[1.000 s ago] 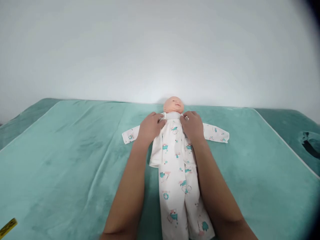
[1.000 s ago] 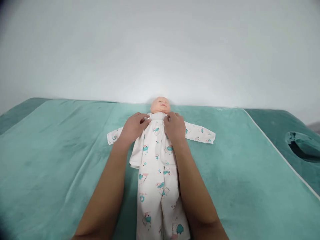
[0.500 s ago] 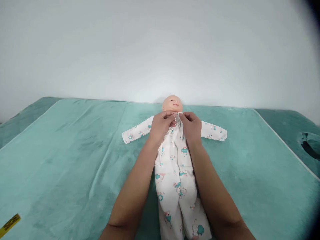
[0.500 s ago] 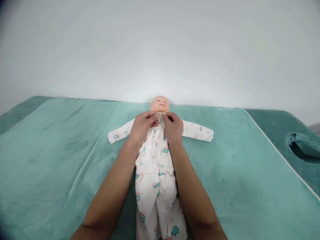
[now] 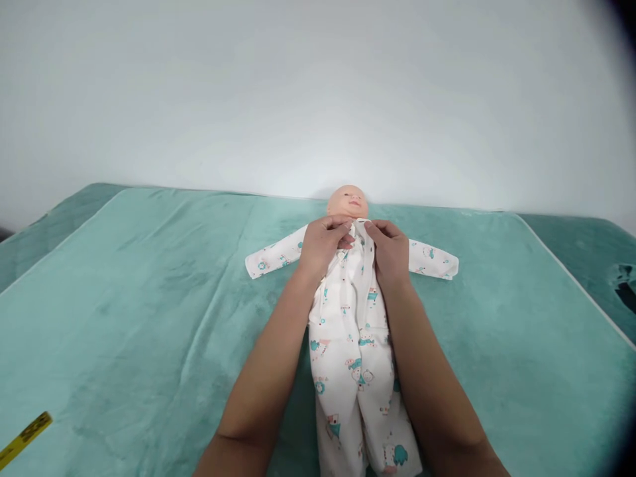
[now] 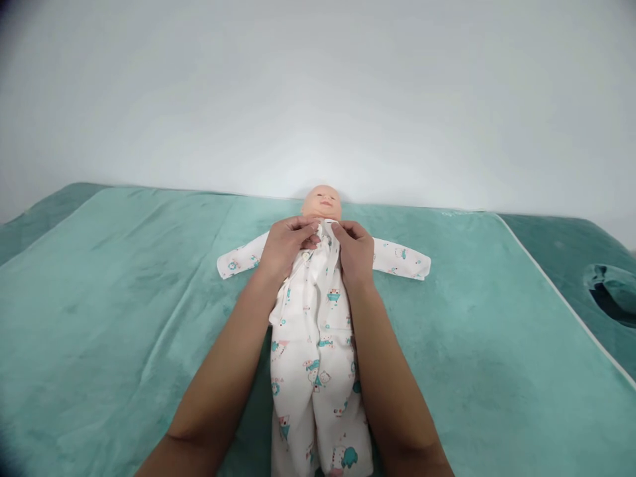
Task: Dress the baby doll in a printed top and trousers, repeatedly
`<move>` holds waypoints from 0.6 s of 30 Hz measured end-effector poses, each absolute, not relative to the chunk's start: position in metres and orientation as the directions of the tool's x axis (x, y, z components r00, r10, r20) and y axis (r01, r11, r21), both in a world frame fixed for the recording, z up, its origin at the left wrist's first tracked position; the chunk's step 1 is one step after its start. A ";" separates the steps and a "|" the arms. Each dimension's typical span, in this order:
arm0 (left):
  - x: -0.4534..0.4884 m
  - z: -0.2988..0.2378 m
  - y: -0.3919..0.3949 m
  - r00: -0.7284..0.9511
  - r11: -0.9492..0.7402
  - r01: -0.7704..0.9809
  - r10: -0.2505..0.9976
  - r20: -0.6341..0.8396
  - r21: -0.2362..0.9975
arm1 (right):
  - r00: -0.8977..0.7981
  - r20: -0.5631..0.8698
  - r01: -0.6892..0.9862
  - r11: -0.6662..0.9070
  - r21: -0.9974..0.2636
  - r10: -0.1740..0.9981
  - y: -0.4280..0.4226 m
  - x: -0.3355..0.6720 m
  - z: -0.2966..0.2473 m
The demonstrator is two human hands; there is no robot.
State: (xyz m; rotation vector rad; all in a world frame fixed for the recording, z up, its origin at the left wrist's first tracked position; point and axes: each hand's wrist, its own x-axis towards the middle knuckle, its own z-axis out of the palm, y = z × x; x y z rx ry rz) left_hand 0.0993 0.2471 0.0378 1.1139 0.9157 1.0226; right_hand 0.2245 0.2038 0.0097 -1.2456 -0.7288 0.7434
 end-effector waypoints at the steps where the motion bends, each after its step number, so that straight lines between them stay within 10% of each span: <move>1: 0.100 0.039 0.247 0.276 0.135 -0.178 0.958 -0.082 0.975 | 0.564 0.084 -0.096 0.167 -0.981 0.822 0.202 0.224 0.010; 18: 0.099 0.034 0.250 0.299 0.179 -0.248 0.949 -0.100 0.952 | 0.488 0.306 0.176 0.251 -0.952 0.817 0.196 0.224 0.006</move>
